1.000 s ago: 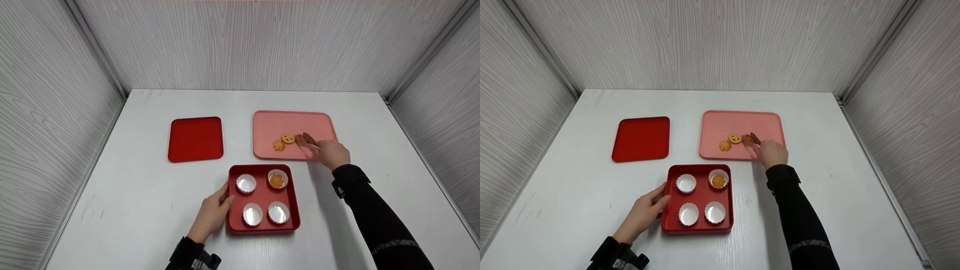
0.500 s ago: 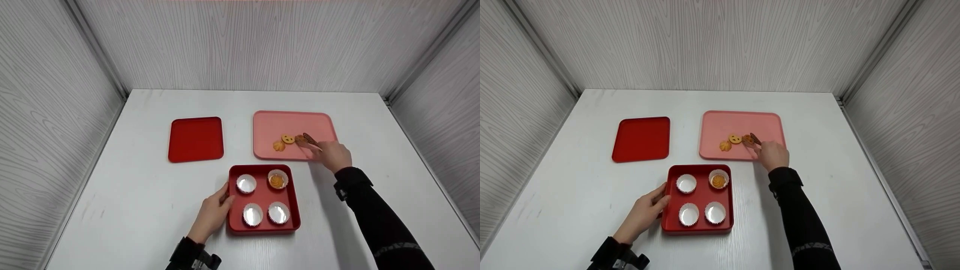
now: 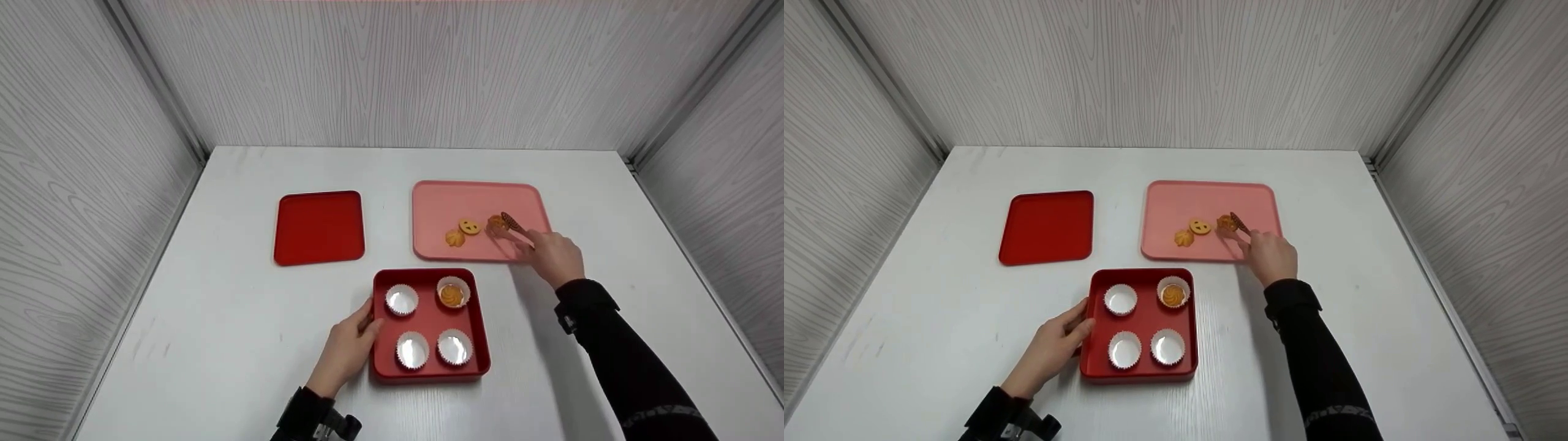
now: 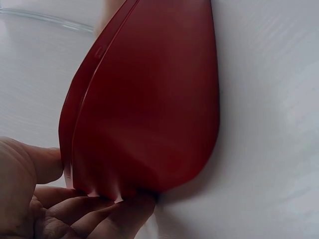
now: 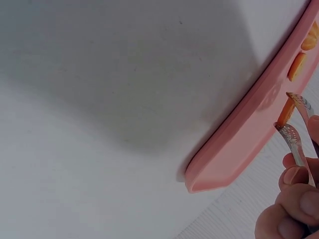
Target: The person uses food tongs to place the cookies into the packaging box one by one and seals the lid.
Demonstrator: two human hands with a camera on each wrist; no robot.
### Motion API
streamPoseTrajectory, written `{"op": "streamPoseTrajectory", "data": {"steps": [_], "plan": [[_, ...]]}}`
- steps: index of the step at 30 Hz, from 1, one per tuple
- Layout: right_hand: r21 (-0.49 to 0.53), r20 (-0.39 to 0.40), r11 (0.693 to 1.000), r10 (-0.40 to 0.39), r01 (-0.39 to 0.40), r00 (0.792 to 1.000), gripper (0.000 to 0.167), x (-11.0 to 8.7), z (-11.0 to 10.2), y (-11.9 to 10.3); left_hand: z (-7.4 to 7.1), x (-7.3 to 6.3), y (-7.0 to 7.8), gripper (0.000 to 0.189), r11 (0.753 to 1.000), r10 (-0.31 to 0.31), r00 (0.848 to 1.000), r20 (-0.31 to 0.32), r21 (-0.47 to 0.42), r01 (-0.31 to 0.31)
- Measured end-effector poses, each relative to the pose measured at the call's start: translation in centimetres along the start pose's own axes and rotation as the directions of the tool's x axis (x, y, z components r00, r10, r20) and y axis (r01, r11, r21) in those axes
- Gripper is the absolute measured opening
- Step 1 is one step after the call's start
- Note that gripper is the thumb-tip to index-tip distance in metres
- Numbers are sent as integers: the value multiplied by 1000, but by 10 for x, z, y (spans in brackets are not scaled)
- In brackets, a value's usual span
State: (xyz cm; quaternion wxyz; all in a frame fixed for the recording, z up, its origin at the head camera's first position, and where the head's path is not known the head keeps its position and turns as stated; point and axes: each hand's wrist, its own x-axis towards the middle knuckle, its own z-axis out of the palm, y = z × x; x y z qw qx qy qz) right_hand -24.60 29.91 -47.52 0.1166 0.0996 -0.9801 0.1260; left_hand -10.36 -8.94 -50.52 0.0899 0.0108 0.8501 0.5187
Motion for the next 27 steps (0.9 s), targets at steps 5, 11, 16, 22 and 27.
{"op": "streamPoseTrajectory", "data": {"steps": [5, 11, 16, 22, 27], "plan": [[-18, -30, 999, -27, 27, 999, 21, -2, -1, 3, 0, 0, 0, 57, 1000, 6, 1000, -8, 9, -6], [-16, -76, 999, -53, 52, 996, 24, -7, -4, -1, 0, 0, 0, 57, 1000, 5, 1000, -12, 15, -5], [-22, -128, 995, -94, 92, 987, 24, -10, -7, -7, 1, 0, -1, 57, 1000, -5, 1000, -11, 15, 5], [-27, -194, 985, -173, 171, 965, 25, -15, -11, -17, 1, 0, 0, 57, 1000, -11, 1000, -15, 20, 12], [-19, -254, 970, -240, 244, 937, 27, -20, -16, -32, 1, -1, 1, 57, 999, -11, 1000, -16, 32, 11]]}}
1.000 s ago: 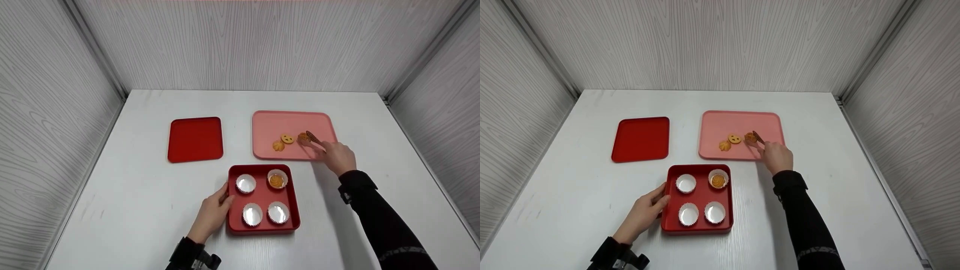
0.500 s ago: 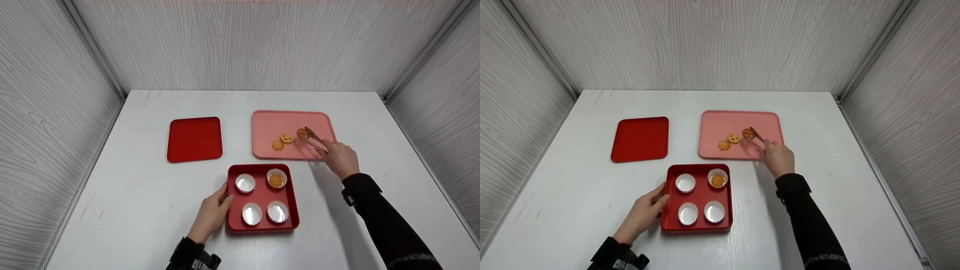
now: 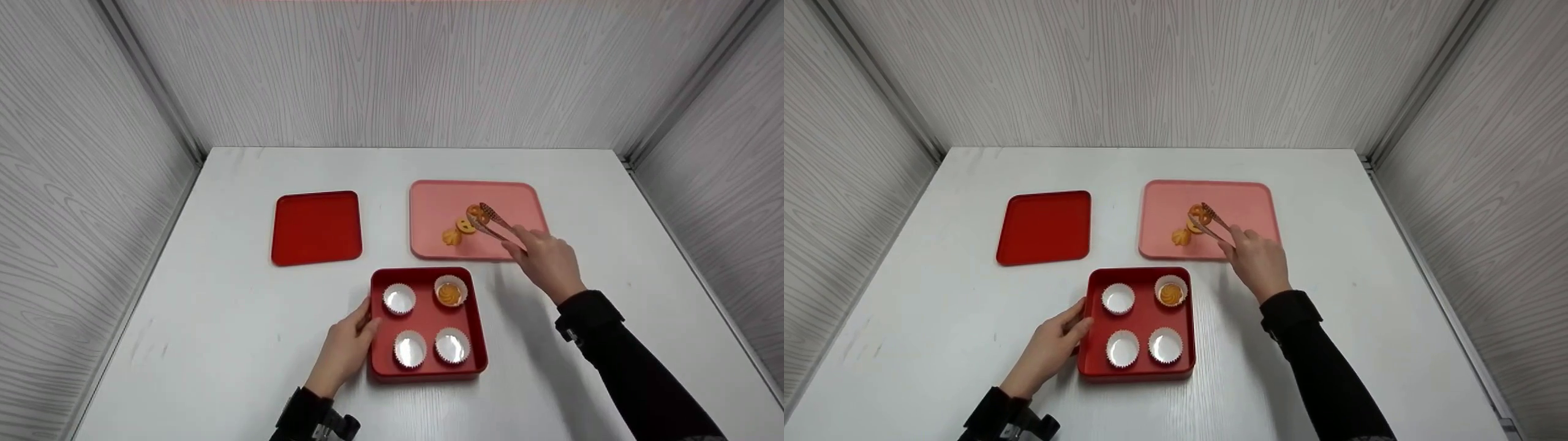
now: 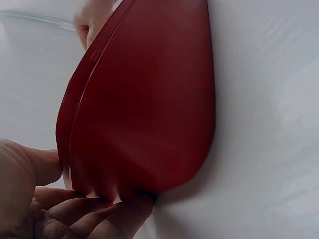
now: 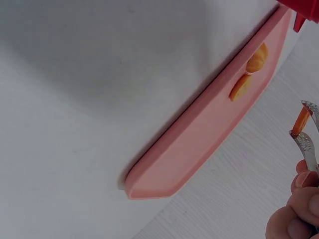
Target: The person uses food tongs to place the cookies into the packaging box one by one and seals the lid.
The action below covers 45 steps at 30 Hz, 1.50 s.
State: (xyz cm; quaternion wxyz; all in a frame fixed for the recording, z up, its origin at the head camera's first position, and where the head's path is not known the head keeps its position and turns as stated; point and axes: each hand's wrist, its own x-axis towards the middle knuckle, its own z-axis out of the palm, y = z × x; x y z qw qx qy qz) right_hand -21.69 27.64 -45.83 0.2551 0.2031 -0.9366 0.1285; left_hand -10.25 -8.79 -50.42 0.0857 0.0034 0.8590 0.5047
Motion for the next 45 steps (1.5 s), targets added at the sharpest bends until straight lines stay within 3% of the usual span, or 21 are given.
{"op": "streamPoseTrajectory", "data": {"steps": [9, 16, 28, 35, 45], "plan": [[44, -91, 981, -183, 188, 979, 33, 1, -7, -42, 0, 0, 0, 56, 1000, 0, 1000, -8, 10, 0], [77, -89, 954, -281, 288, 955, 35, -4, -9, -71, 1, 1, -1, 56, 1000, 8, 1000, -9, 2, -8], [102, 36, 938, -336, 331, 941, 36, -20, -4, -99, 3, 2, 0, 57, 1000, 0, 1000, -1, 9, 0], [124, 76, 928, -361, 350, 929, 41, -26, 6, -103, 4, 2, 0, 57, 1000, -7, 1000, 3, 9, 7], [142, 145, 929, -362, 343, 921, 31, -25, 12, -107, 4, 1, 0, 57, 1000, -6, 1000, 4, 7, 6]]}}
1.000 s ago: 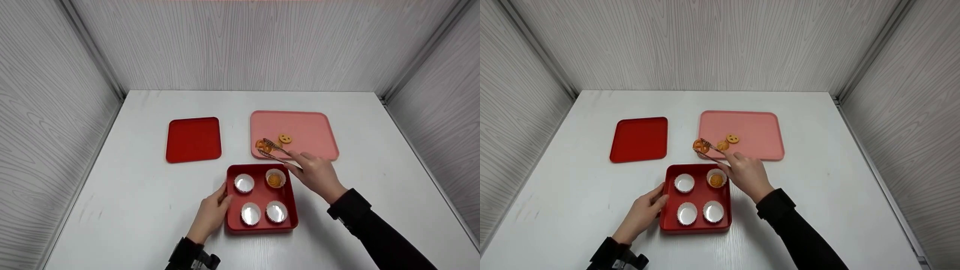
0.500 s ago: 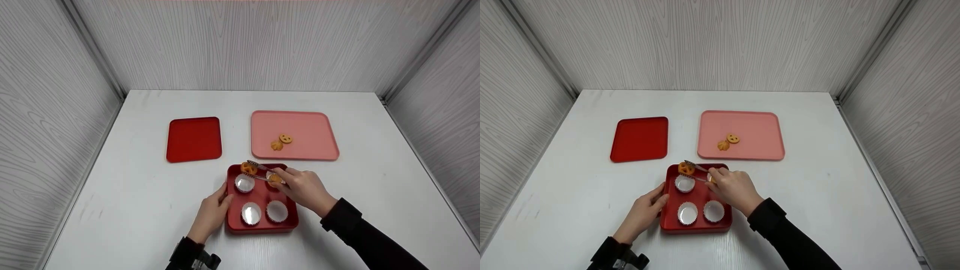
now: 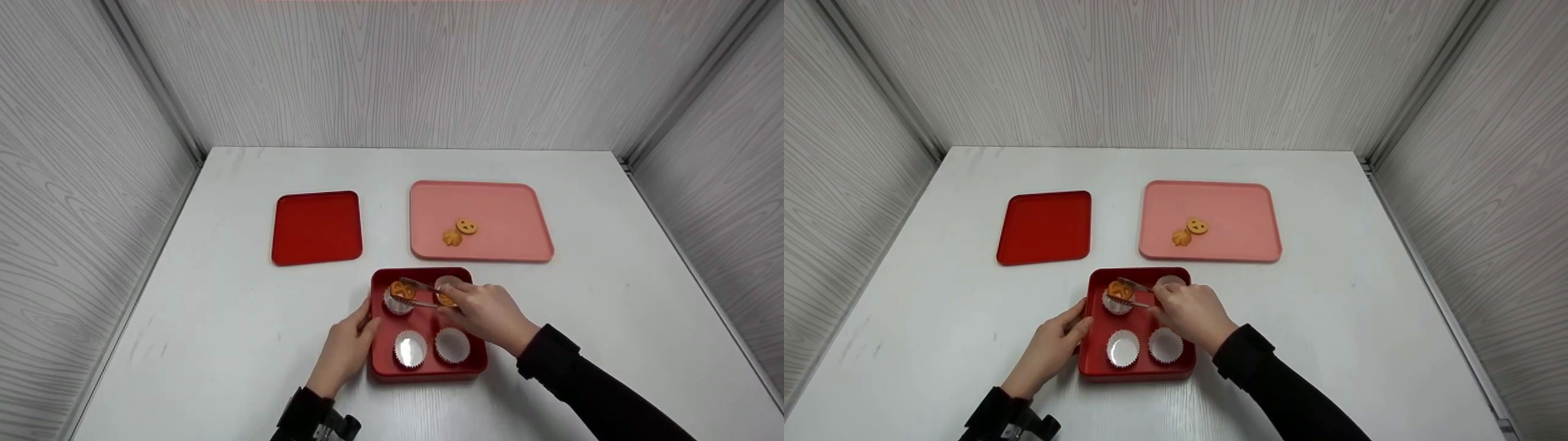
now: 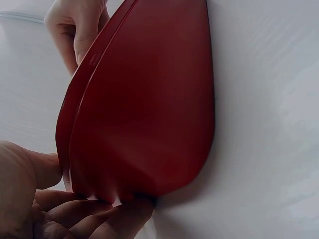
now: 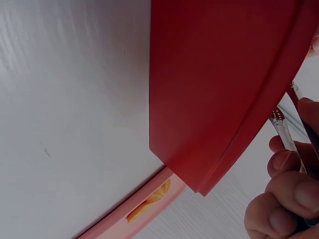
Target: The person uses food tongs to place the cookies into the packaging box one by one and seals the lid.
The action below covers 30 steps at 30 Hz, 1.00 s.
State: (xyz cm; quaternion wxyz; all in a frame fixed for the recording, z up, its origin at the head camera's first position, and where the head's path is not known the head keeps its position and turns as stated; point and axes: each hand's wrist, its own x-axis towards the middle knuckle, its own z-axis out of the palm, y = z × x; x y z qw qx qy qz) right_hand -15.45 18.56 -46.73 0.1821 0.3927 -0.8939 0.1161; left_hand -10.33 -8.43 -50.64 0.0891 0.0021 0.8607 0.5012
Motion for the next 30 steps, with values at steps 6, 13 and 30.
{"op": "streamPoseTrajectory", "data": {"steps": [6, 13, 30], "plan": [[-5, 16, 1000, -7, 7, 1000, 31, -1, 4, -1, 0, 0, 0, 56, 1000, 4, 1000, -8, 2, -4], [-1, 47, 1000, 6, -6, 999, 27, 0, 4, -1, 0, 0, 1, 56, 1000, 6, 1000, -6, 8, -6], [-23, 67, 999, 27, -25, 997, 29, 2, 5, -4, 0, 0, 2, 56, 1000, 8, 1000, 0, 12, -8]]}}
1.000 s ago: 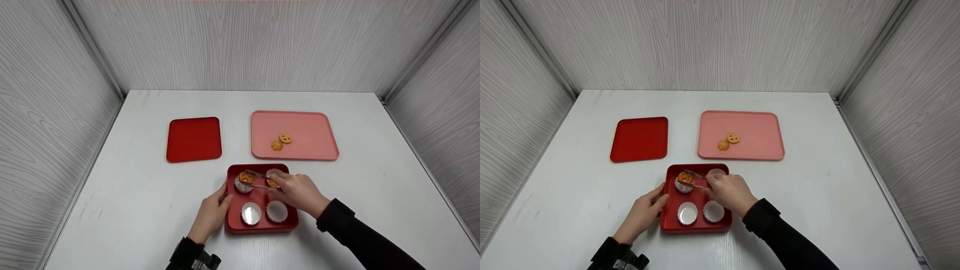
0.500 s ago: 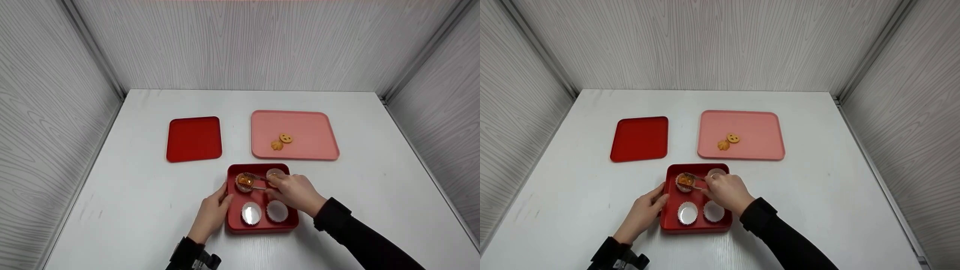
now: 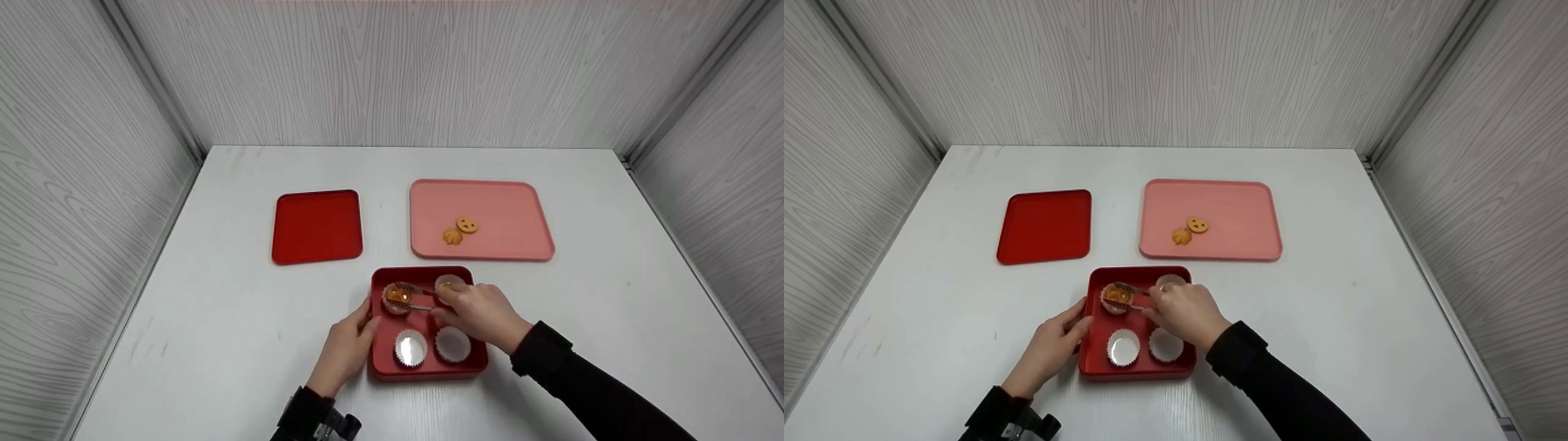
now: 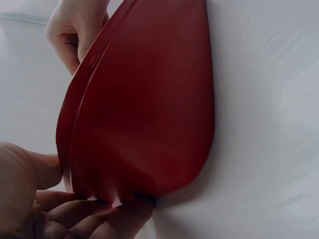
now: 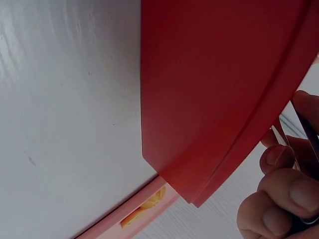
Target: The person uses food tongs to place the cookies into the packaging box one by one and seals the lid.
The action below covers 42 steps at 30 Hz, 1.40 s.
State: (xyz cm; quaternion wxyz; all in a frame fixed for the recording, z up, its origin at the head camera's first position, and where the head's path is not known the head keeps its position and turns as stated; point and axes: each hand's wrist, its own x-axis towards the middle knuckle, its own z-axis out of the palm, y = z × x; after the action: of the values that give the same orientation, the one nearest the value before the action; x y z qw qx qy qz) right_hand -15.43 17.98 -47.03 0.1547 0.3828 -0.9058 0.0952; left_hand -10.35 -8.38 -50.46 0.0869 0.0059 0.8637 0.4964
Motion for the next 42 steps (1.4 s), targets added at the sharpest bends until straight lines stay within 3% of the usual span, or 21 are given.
{"op": "streamPoseTrajectory", "data": {"steps": [10, 18, 26, 34, 42], "plan": [[25, 7, 999, 20, -20, 1000, 27, 1, -1, -2, -1, -1, 0, 56, 1000, 3, 1000, -8, 12, -3], [49, -14, 998, 33, -32, 999, 34, 2, -6, -3, -3, -1, 0, 56, 999, 8, 1000, -15, 33, -7], [78, -57, 996, 50, -46, 997, 39, 1, -12, 0, -3, -1, 0, 56, 1000, -24, 1000, -18, 14, 25], [20, -80, 995, 101, -100, 992, 36, -2, -21, 11, -3, -2, -1, 55, 1000, -13, 1000, -22, 21, 13], [18, -174, 986, 169, -169, 970, 37, -4, -30, 35, -4, -3, -2, 55, 1000, -5, 1000, -25, 14, 5]]}}
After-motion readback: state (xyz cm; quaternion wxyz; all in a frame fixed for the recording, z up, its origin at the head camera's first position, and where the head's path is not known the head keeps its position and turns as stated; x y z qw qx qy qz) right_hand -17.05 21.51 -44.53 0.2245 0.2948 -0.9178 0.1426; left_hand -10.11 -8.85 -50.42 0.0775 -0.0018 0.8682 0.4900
